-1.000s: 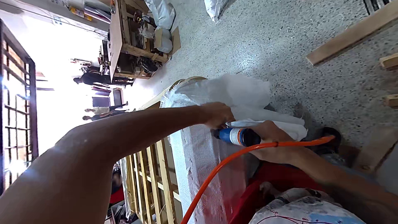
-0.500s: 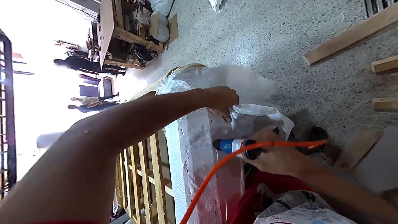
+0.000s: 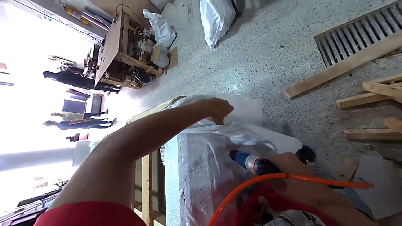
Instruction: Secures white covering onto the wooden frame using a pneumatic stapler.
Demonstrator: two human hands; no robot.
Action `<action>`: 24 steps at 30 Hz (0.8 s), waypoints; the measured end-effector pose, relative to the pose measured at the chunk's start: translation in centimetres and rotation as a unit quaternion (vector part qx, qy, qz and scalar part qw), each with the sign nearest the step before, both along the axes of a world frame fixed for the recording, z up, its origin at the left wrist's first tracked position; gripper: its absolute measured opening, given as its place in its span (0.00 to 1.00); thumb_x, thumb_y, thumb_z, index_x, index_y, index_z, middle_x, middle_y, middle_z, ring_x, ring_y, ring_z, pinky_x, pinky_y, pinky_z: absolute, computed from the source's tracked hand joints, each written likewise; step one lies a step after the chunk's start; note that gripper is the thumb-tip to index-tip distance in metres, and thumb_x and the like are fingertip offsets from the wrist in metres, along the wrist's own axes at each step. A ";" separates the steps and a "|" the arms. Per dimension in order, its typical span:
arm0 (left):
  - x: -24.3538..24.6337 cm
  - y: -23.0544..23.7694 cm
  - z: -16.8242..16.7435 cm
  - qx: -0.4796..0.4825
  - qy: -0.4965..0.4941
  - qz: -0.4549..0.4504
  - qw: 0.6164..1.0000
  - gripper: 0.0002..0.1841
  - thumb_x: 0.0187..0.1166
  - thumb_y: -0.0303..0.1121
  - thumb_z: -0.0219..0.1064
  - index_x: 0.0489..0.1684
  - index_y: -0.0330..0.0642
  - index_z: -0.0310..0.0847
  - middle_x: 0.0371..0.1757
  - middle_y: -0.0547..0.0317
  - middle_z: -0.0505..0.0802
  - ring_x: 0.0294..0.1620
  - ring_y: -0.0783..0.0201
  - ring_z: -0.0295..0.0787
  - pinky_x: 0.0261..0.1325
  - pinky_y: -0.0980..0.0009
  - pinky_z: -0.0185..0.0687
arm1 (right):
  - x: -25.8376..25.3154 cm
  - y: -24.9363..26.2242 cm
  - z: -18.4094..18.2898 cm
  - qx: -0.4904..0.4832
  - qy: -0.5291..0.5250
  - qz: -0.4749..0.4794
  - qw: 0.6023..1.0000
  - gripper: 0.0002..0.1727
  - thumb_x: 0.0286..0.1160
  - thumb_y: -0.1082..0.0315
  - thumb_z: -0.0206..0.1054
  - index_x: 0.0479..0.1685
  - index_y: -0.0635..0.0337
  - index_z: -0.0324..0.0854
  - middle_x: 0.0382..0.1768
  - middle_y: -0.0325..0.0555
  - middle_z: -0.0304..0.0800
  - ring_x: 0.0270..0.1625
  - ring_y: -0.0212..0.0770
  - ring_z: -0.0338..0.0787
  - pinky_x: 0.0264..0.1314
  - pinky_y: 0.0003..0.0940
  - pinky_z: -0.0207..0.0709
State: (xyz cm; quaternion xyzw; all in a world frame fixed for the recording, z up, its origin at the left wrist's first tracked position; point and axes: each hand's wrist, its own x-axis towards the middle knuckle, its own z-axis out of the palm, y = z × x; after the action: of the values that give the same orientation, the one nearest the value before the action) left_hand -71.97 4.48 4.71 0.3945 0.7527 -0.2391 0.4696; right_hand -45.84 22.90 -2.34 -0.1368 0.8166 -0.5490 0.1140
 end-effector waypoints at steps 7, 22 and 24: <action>-1.2 -0.1 1.4 0.001 0.125 0.121 0.985 0.19 0.76 0.42 0.74 0.51 0.32 0.88 0.61 0.39 0.89 0.64 0.39 0.86 0.61 0.35 0.82 | -1.0 2.1 -2.8 -0.036 -0.069 -0.011 0.997 0.18 0.65 0.42 0.70 0.31 0.46 0.89 0.23 0.37 0.89 0.28 0.35 0.90 0.30 0.43 0.83; -1.6 4.0 -1.8 0.088 -0.137 -0.146 0.976 0.45 0.46 0.48 0.94 0.73 0.53 0.83 0.70 0.55 0.89 0.81 0.49 0.76 0.94 0.38 0.45 | -7.9 5.0 -1.7 -0.049 -0.047 0.023 0.997 0.13 0.64 0.45 0.72 0.29 0.40 0.87 0.21 0.27 0.86 0.28 0.27 0.88 0.29 0.35 0.81; -2.3 2.8 -3.3 -0.048 -0.160 -0.172 0.971 0.30 0.52 0.45 0.91 0.58 0.52 0.91 0.55 0.57 0.94 0.64 0.50 0.87 0.80 0.38 0.68 | -8.0 4.9 -2.3 -0.042 -0.041 0.009 0.998 0.13 0.64 0.42 0.70 0.30 0.38 0.87 0.23 0.25 0.86 0.30 0.25 0.88 0.30 0.34 0.82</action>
State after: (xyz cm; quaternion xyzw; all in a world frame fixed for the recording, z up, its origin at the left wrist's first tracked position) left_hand -74.31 7.24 1.40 0.5282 0.5765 -0.2854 0.5543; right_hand -53.82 27.76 -4.63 -0.1261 0.7863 -0.5866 0.1471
